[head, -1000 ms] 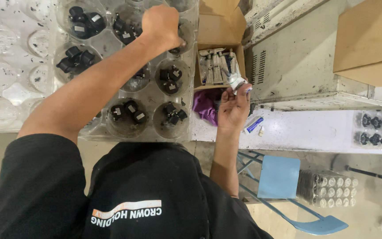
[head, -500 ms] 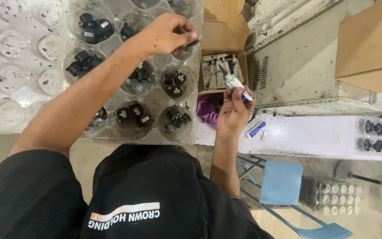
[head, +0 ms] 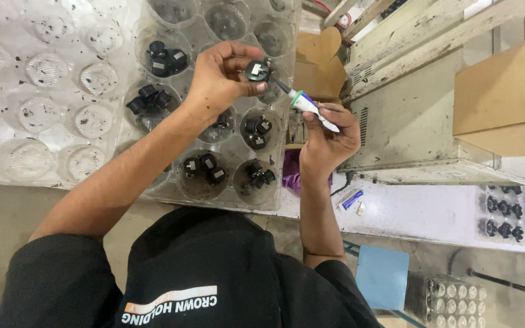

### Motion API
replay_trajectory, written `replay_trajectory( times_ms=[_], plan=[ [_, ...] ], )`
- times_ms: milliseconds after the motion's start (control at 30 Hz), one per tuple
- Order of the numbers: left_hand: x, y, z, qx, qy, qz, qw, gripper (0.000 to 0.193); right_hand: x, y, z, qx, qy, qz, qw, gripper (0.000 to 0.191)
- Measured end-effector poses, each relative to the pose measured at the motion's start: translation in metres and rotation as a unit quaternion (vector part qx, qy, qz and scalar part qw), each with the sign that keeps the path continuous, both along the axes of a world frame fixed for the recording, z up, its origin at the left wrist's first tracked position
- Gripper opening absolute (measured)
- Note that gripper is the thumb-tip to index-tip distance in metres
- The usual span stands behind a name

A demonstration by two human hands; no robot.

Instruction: The person applies adhesive from a tube to small black plastic rotor-like components, working one part at a time. They pick each component from a plastic tray, squeeze adhesive onto it, and place it back into the tray, occasionally wiping the tube tip with a cloth.

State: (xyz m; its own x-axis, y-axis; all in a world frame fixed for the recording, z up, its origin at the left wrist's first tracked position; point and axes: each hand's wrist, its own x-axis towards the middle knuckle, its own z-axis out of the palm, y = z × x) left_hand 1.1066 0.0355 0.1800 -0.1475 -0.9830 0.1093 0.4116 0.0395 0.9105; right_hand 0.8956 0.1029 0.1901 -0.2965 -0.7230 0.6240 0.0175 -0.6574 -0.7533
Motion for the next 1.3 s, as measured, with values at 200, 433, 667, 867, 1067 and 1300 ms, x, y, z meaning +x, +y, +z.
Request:
replay_trajectory(
  times_ms=[200,433,667,867,1067,1300],
  plan=[
    [0.012,0.03,0.018,-0.067,0.004,0.007,0.998,0.049,0.02,0.011,0.016,-0.074,0.126,-0.04,0.989,0.03],
    [0.02,0.047,0.026,-0.087,-0.036,0.026,0.995,0.051,0.033,0.021,0.019,-0.103,0.173,-0.064,0.978,0.031],
    [0.022,0.05,0.022,-0.086,-0.044,0.023,0.995,0.049,0.038,0.021,0.026,-0.135,0.235,-0.071,0.96,0.031],
    [0.021,0.05,0.019,-0.057,-0.015,0.002,0.998,0.049,0.038,0.022,0.029,-0.144,0.244,-0.066,0.957,0.031],
    [0.02,0.052,0.02,-0.049,-0.006,-0.007,0.999,0.049,0.036,0.025,0.028,-0.132,0.23,-0.059,0.962,0.033],
    [0.013,0.052,0.011,0.001,0.073,-0.028,0.997,0.046,0.034,0.024,0.027,-0.144,0.237,-0.063,0.959,0.034]
  ],
)
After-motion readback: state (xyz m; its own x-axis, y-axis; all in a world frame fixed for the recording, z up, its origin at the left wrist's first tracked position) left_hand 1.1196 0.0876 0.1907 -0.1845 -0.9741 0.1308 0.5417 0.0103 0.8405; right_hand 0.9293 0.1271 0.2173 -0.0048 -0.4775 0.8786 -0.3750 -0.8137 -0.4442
